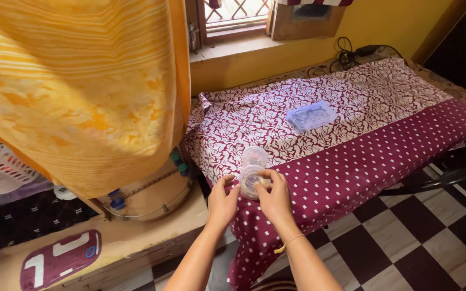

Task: The person removes bracelets from a metal rod and places them into a wall-mounted jewelry organizer. They then place a plastic container and a small jar onto a shelf inside the organizer and close the cabinet door.

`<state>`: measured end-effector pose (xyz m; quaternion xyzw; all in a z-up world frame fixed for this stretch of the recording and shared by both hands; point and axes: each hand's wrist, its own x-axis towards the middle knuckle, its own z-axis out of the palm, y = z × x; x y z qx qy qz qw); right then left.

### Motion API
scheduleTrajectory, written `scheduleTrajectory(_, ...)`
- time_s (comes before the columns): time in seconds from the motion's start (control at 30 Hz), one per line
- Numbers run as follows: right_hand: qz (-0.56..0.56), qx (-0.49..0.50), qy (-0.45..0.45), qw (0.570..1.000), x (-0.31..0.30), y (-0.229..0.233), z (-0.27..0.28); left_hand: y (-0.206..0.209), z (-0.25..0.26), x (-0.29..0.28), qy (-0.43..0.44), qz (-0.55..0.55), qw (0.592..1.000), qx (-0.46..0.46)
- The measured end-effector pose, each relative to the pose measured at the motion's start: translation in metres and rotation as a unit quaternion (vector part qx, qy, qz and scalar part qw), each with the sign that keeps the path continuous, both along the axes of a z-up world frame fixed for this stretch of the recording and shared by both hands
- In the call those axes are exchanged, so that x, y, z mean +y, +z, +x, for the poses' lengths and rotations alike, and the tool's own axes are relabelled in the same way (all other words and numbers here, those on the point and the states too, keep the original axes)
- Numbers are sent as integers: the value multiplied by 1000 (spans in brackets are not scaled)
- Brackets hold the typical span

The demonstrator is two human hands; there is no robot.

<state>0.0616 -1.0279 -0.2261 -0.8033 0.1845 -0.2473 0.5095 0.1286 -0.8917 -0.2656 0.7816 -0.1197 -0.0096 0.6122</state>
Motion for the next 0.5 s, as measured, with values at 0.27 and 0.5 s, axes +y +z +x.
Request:
scheduleTrajectory(0.27, -5, 55, -38, 998, -41, -46, 11, -31, 11, -39, 40, 125, 990, -53)
scheduleTrajectory(0.5, 2, 33, -53, 998, -56, -17, 25, 1, 25, -60, 18, 85, 996, -36)
